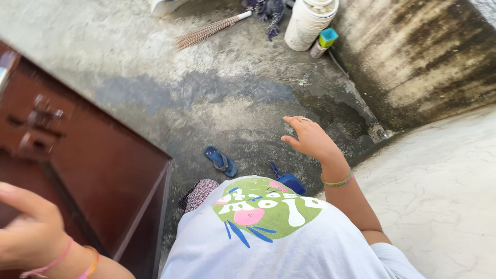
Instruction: The person descends a staircase, enters a bedroom, and adjusts a curtain and a door latch. They then operate a wall switch, open and close a window curtain, and flip another switch. Finally, they exit to a rooftop area and press a switch near a sink.
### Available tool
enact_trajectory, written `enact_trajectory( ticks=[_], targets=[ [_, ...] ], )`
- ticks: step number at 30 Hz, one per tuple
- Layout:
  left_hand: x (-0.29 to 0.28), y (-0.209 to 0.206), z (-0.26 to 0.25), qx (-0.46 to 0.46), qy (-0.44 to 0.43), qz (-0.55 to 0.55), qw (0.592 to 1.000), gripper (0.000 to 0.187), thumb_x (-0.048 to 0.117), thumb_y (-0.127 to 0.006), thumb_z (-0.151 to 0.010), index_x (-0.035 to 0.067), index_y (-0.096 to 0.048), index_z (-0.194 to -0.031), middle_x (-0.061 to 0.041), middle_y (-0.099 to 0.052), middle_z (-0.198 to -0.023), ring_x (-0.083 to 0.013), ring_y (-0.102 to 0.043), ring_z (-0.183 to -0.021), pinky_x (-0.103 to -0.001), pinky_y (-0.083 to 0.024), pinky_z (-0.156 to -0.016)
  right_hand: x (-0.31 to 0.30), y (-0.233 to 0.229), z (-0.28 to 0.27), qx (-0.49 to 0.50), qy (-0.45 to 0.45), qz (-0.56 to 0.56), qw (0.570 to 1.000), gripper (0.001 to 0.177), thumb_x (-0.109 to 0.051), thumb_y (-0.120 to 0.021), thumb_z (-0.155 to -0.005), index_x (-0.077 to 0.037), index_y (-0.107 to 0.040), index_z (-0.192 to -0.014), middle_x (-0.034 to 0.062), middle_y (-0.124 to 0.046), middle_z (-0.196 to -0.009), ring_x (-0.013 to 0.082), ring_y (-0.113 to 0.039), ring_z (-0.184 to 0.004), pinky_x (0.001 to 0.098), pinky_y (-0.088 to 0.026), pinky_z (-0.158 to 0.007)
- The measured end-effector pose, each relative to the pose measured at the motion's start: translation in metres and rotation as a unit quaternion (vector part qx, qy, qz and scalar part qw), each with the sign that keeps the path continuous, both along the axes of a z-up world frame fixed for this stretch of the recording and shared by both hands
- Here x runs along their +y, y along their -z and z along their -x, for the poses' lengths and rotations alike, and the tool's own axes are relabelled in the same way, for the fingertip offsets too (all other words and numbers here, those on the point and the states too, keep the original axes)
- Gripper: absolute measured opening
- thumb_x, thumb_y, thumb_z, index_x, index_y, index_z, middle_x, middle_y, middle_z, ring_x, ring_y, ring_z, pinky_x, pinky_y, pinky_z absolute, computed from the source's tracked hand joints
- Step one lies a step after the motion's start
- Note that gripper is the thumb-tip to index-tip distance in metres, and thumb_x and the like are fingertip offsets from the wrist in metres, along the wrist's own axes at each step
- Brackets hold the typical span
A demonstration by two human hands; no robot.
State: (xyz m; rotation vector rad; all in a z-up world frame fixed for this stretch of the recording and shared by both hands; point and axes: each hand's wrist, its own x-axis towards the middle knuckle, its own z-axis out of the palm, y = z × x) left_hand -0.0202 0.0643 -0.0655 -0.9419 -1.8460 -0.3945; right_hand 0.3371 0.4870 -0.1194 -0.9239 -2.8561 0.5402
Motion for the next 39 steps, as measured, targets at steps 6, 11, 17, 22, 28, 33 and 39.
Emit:
enact_trajectory(
  ticks=[6, 11, 17, 22, 28, 33, 39],
  targets=[
    [0.210, 0.026, 0.054, -0.038, 0.245, 0.058, 0.967, 0.042, 0.040, -0.064, -0.102, 0.008, -0.069, -0.129, -0.021, -0.052, -0.148, -0.0423, -0.047, -0.140, -0.064, -0.033, -0.122, 0.031, 0.001, -0.009, -0.009, 0.104, -0.030, 0.994, 0.059, -0.036, -0.073, -0.090, -0.002, -0.057, -0.136, 0.0204, -0.064, -0.133, 0.0384, -0.061, -0.122, 0.0472, -0.049, -0.101],
    [0.422, 0.038, 0.065, -0.085, 0.521, 0.147, 0.836, 0.028, 0.025, -0.073, -0.099, 0.009, -0.071, -0.122, -0.014, -0.059, -0.142, -0.0329, -0.054, -0.135, -0.057, -0.036, -0.121, 0.021, 0.012, -0.005, -0.057, 0.309, -0.001, 0.949, 0.061, -0.036, -0.072, -0.089, -0.005, -0.055, -0.139, 0.0189, -0.061, -0.133, 0.0385, -0.060, -0.119, 0.0489, -0.048, -0.096],
    [0.546, 0.048, 0.036, -0.071, 0.690, 0.189, 0.695, 0.027, 0.021, -0.075, -0.097, 0.009, -0.072, -0.120, -0.013, -0.058, -0.142, -0.0319, -0.054, -0.134, -0.055, -0.038, -0.120, -0.012, 0.012, 0.020, -0.010, 0.421, 0.005, 0.907, 0.065, -0.034, -0.071, -0.089, -0.002, -0.051, -0.142, 0.0201, -0.059, -0.137, 0.0395, -0.062, -0.117, 0.0474, -0.050, -0.097],
    [0.584, 0.065, 0.000, -0.061, 0.768, 0.206, 0.604, 0.026, 0.021, -0.075, -0.094, 0.008, -0.073, -0.117, -0.013, -0.060, -0.139, -0.0312, -0.055, -0.132, -0.055, -0.039, -0.117, -0.050, 0.008, 0.025, -0.020, 0.523, 0.003, 0.852, 0.067, -0.036, -0.071, -0.090, -0.002, -0.050, -0.142, 0.0213, -0.057, -0.138, 0.0406, -0.063, -0.114, 0.0482, -0.051, -0.094],
    [0.603, 0.079, -0.033, -0.076, 0.809, 0.226, 0.537, 0.027, 0.020, -0.075, -0.095, 0.009, -0.073, -0.119, -0.010, -0.062, -0.135, -0.0273, -0.057, -0.130, -0.051, -0.040, -0.118, -0.078, 0.021, 0.025, -0.050, 0.589, 0.055, 0.804, 0.066, -0.037, -0.070, -0.090, -0.001, -0.050, -0.141, 0.0199, -0.058, -0.139, 0.0382, -0.063, -0.116, 0.0472, -0.051, -0.096],
    [0.606, 0.081, -0.050, -0.076, 0.830, 0.233, 0.501, 0.028, 0.020, -0.075, -0.093, 0.009, -0.072, -0.119, -0.010, -0.062, -0.135, -0.0273, -0.057, -0.130, -0.051, -0.039, -0.118, -0.096, 0.024, 0.025, -0.046, 0.609, 0.054, 0.790, 0.065, -0.037, -0.070, -0.089, -0.001, -0.052, -0.140, 0.0194, -0.058, -0.140, 0.0381, -0.062, -0.118, 0.0464, -0.051, -0.096],
    [0.604, 0.080, -0.045, -0.079, 0.833, 0.231, 0.496, 0.028, 0.021, -0.075, -0.093, 0.009, -0.072, -0.119, -0.010, -0.062, -0.134, -0.0276, -0.057, -0.130, -0.052, -0.039, -0.118, -0.095, 0.020, 0.027, -0.051, 0.615, 0.033, 0.786, 0.063, -0.037, -0.071, -0.088, -0.002, -0.054, -0.138, 0.0184, -0.061, -0.137, 0.0373, -0.062, -0.119, 0.0470, -0.050, -0.097]
  ],
)
